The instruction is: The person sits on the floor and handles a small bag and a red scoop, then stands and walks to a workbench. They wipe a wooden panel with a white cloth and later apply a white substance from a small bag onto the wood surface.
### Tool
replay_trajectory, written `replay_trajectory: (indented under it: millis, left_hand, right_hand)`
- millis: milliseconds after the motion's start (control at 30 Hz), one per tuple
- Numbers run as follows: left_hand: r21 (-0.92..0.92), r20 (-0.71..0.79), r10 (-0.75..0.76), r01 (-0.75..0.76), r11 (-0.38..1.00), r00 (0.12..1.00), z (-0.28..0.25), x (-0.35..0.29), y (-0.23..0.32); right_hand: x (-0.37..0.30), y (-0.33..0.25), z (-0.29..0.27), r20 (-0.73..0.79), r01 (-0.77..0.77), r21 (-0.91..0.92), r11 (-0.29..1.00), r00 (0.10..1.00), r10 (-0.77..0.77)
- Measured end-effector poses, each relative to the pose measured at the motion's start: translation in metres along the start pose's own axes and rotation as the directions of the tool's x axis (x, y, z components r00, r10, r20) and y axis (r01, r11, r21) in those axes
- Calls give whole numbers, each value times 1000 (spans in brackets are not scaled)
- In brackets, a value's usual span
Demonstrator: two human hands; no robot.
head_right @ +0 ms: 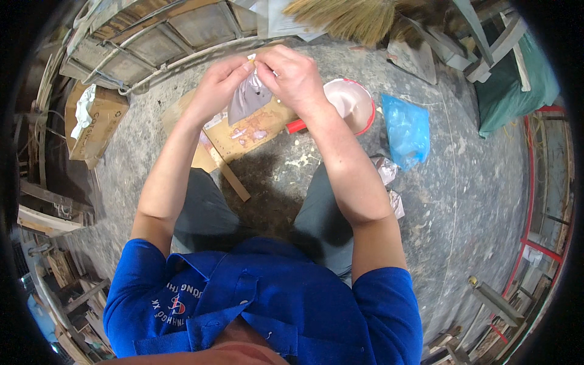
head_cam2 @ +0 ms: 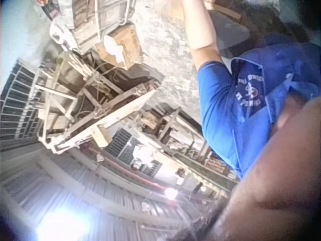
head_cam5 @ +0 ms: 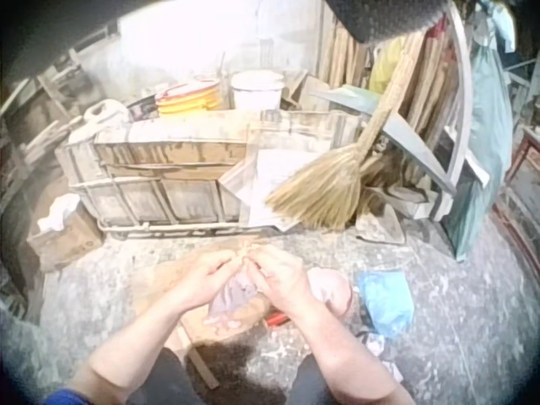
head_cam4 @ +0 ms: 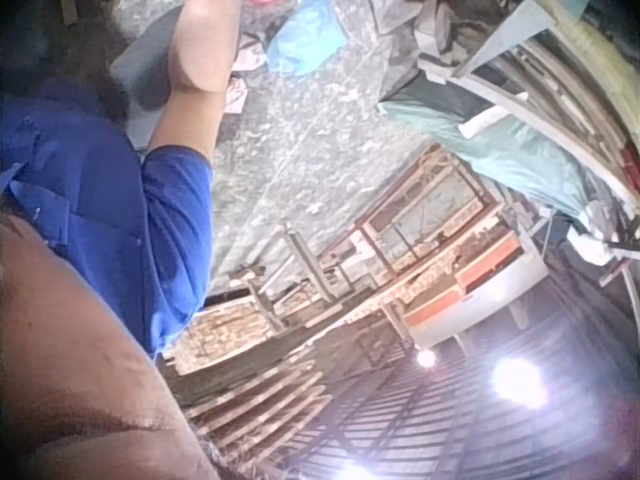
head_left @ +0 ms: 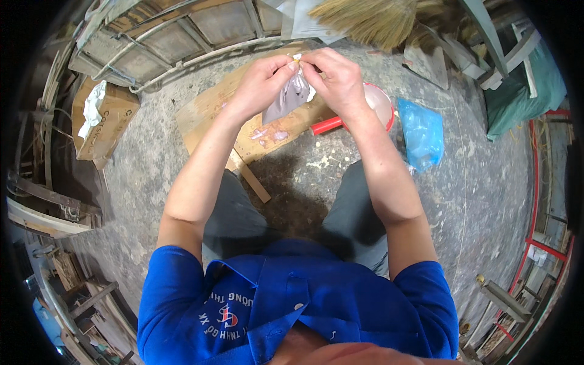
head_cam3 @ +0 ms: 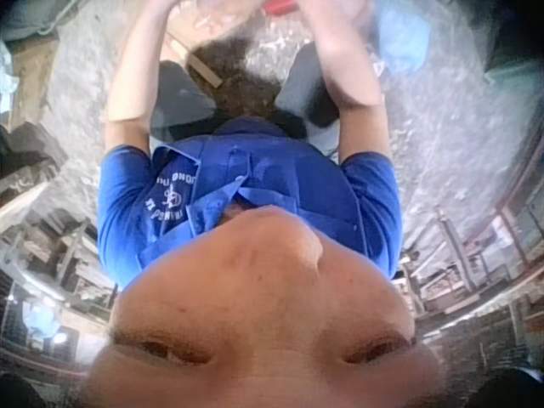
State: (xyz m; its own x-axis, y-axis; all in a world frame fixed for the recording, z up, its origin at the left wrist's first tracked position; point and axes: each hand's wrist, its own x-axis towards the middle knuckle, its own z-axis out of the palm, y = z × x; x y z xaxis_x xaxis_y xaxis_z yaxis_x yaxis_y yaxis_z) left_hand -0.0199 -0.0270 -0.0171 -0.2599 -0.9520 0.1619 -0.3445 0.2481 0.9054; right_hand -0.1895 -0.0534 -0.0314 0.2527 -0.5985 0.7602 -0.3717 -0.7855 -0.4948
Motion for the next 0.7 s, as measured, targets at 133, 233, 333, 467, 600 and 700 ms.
replay_trajectory:
  millis: [133, 233, 333, 467, 600, 700]
  left_hand:
    - [-118, -16, -28, 26, 993, 999, 6, -4, 2]
    - [-191, -52, -26, 16, 981, 998, 10, -2, 7]
    - [-238, -74, 3, -21, 971, 997, 12, -1, 10]
    - [-233, -216, -25, -26, 972, 976, 15, 0, 6]
    - [-359, -239, -206, 110, 927, 949, 6, 1, -7]
    - [-234, -239, -98, 40, 971, 966, 10, 5, -10]
  right_hand:
    - [1, -11, -2, -8, -129, 38, 991, 992, 130]
    - [3, -13, -3, -21, -272, 376, 886, 953, 301]
    - [3, -13, -4, 181, -404, 830, 384, 847, 500]
    - [7, -13, -11, 411, -471, 880, 59, 818, 402]
    - [10, -25, -14, 507, -591, 788, 171, 782, 363]
    - [2, -12, -4, 309, -593, 608, 528, 789, 531]
